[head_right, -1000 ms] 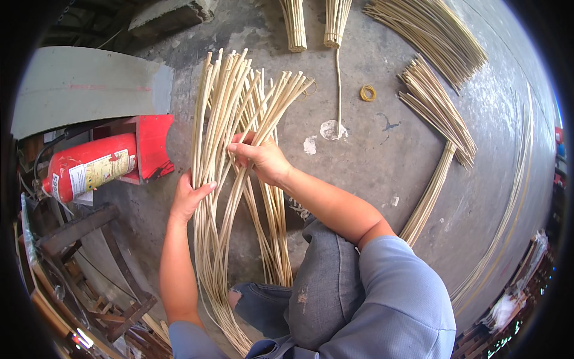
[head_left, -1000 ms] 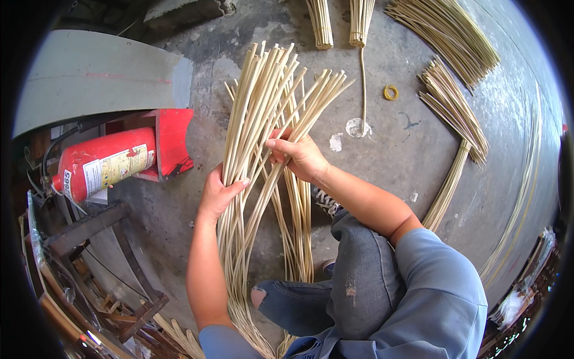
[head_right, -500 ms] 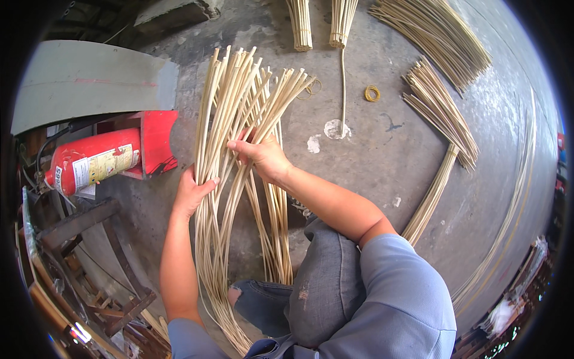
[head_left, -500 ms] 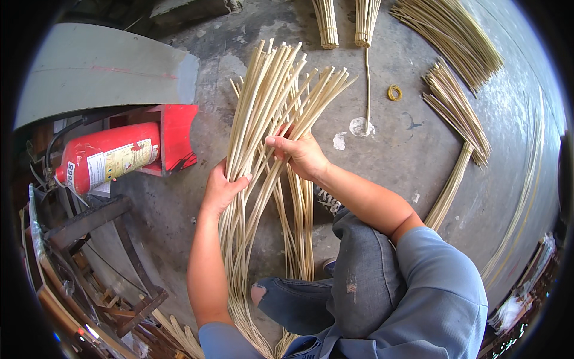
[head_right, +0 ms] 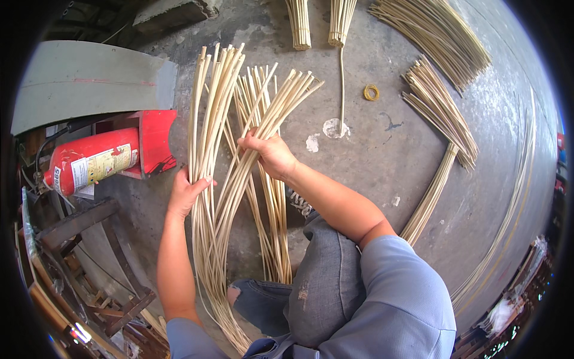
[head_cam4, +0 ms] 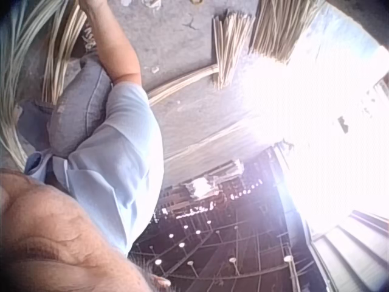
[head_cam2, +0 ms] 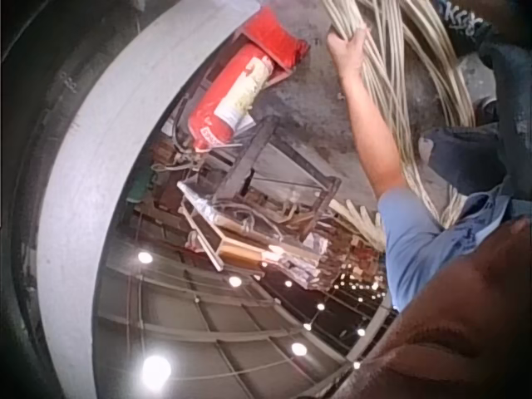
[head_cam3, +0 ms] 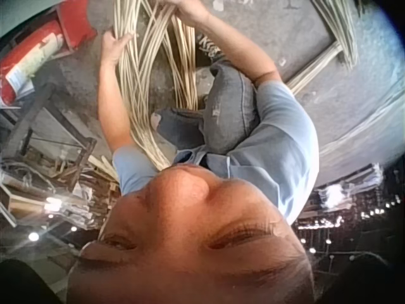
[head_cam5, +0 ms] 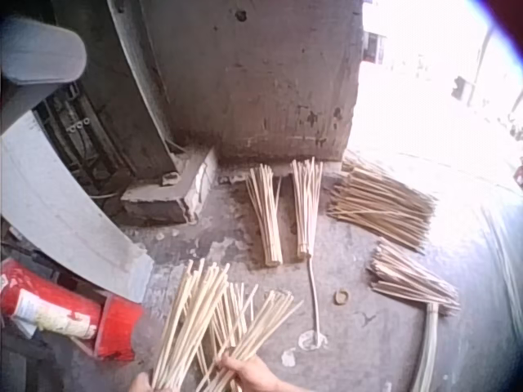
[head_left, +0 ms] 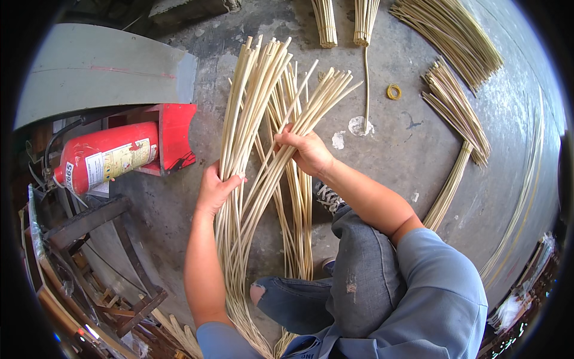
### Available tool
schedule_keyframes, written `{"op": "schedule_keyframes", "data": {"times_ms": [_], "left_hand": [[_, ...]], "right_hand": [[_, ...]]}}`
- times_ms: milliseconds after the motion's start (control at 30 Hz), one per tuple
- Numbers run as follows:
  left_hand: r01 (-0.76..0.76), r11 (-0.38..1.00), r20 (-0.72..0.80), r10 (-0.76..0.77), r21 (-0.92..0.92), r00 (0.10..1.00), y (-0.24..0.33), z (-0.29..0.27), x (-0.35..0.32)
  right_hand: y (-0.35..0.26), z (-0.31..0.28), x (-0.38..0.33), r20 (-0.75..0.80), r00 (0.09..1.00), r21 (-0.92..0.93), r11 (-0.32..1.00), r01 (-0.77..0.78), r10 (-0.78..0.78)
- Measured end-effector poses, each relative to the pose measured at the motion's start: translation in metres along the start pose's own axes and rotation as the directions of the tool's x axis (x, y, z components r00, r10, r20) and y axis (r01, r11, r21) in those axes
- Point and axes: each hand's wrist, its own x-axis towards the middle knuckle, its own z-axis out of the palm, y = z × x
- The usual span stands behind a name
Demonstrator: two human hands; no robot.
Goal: The person squats on the workshop floor and gathers bundles of thin bamboo sticks, aligns them by hand, and places them into neat piles. The person repeatedly picks up sticks, straightens them, and stacks them into organized bundles.
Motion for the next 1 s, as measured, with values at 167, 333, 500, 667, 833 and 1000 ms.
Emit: {"op": "schedule_keyframes", "data": {"times_ms": [167,333,500,667,833,1000], "left_hand": [[0.010,1.000,0.000,-0.010,0.014,1.000,0.000,0.002,0.000],[-0.082,0.991,-0.010,0.083,0.105,0.996,-0.003,0.005,0.002],[0.003,0.999,-0.017,-0.002,0.045,1.000,-0.008,0.009,0.005],[0.000,0.999,-0.038,-0.001,-0.032,0.999,-0.005,0.002,0.001],[0.031,0.999,0.022,-0.031,-0.026,0.999,-0.003,0.007,0.003],[0.028,0.997,0.009,-0.027,-0.073,1.000,-0.006,0.001,-0.001]], "right_hand": [[0.005,0.007,0.005,0.042,0.999,0.143,0.990,0.009,-0.015],[-0.001,0.017,0.006,0.048,0.998,0.113,0.992,-0.048,0.043],[0.002,0.008,0.002,-0.107,0.994,0.030,0.999,-0.031,0.034],[0.002,0.003,-0.001,-0.064,0.998,0.025,0.999,0.023,-0.021],[0.016,-0.008,0.005,-0.011,0.999,0.128,0.990,0.053,-0.052],[0.019,-0.005,0.004,0.085,0.996,0.284,0.959,0.015,-0.041]]}}
